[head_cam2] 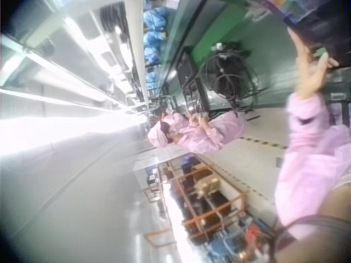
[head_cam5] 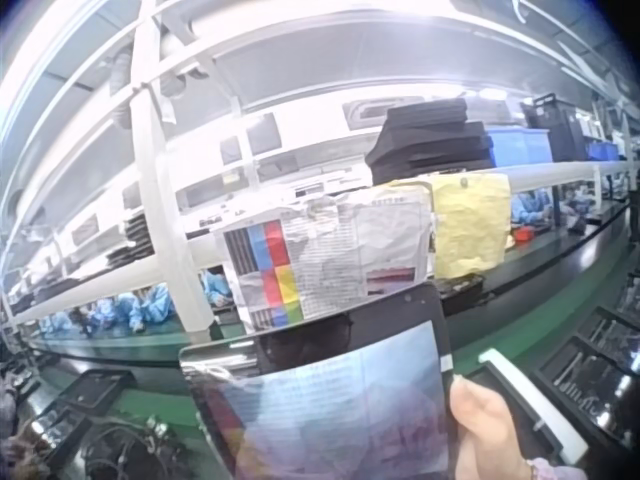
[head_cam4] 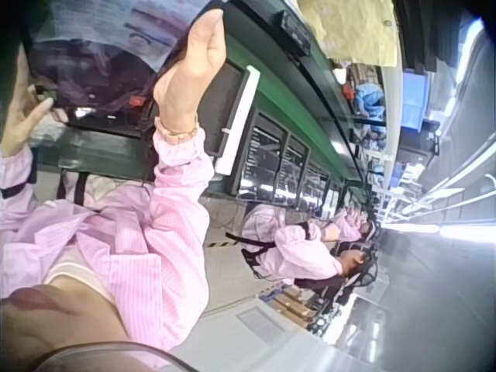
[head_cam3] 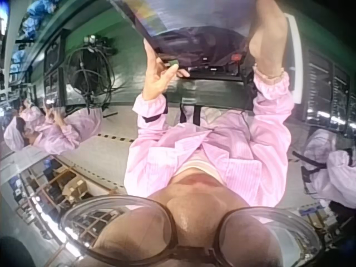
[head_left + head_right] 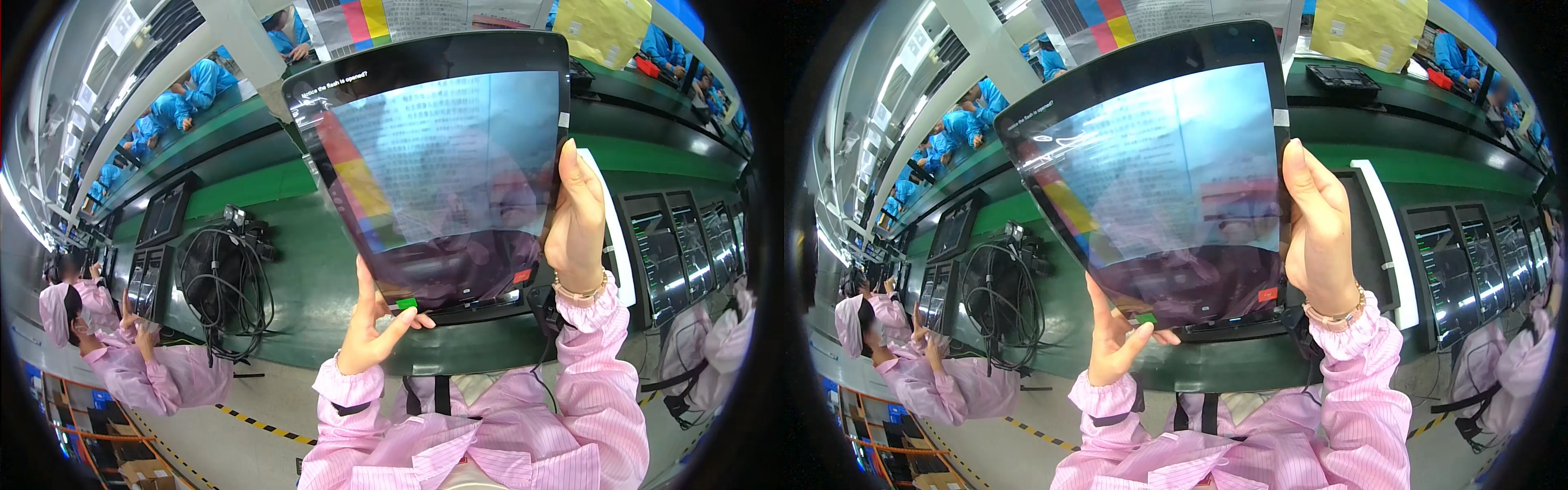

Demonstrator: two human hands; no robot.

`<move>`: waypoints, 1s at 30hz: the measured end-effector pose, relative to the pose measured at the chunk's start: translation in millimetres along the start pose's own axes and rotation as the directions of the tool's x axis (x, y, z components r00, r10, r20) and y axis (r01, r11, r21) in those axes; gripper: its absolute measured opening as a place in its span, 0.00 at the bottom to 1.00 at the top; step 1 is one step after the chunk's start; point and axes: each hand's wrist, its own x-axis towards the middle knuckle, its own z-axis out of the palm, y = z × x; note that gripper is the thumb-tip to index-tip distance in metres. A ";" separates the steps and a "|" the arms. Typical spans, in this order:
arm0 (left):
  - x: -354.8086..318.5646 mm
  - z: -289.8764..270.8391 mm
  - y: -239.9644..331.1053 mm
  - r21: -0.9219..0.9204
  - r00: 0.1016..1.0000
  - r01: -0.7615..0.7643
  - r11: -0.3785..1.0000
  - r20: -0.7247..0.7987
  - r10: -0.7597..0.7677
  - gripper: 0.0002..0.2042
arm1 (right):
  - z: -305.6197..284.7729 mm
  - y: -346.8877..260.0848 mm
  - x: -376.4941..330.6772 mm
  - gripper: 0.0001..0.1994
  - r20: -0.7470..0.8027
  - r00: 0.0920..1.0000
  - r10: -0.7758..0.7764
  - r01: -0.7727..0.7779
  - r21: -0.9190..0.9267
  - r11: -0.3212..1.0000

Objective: The person picks up a tablet to tap its screen and hold it up to a poster, then places it into a tray to test it alongside another tablet using a white bar. They repeat this process by picking up the second tablet to tap its screen and hold it up to the poster before returning it to the tray.

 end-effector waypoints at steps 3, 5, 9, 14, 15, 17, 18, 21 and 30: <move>-0.1 0.2 0.6 -0.006 1.000 0.010 1.000 -0.021 -0.010 0.44 | 0.5 0.4 0.2 0.19 0.006 1.000 0.008 -0.009 0.007 1.000; -0.7 -0.9 0.6 -0.013 1.000 0.023 1.000 -0.011 -0.023 0.44 | 0.1 1.5 0.1 0.19 0.013 1.000 0.008 -0.008 0.008 1.000; -1.1 -1.7 3.0 -0.004 1.000 0.015 1.000 0.001 -0.015 0.44 | -1.1 3.6 0.5 0.20 0.021 1.000 0.018 -0.019 0.028 0.999; -1.0 0.1 5.4 0.017 0.999 0.013 1.000 -0.043 -0.013 0.44 | 0.2 3.8 1.0 0.19 0.027 1.000 0.013 -0.014 0.042 0.999; -0.8 0.1 5.7 0.017 0.999 0.013 1.000 -0.043 -0.013 0.44 | 0.6 3.6 0.9 0.19 0.014 1.000 0.009 -0.010 0.026 1.000; -0.5 0.3 6.7 0.013 0.998 0.034 0.999 -0.050 -0.033 0.44 | -0.2 4.6 1.2 0.19 0.009 1.000 0.007 -0.007 0.033 0.999; -0.7 0.2 6.5 0.012 0.998 0.034 0.999 -0.050 -0.033 0.44 | -0.5 5.0 1.3 0.19 0.004 1.000 0.005 -0.005 0.040 0.999; -1.3 -0.3 5.2 0.009 0.998 0.032 0.999 -0.050 -0.031 0.43 | -0.4 5.1 1.2 0.19 0.011 1.000 0.004 -0.005 0.029 1.000; 3.1 6.6 7.5 0.163 0.994 -0.067 0.984 -0.078 0.081 0.40 | -3.9 9.3 -2.1 0.19 -0.038 0.999 0.013 -0.012 0.034 0.999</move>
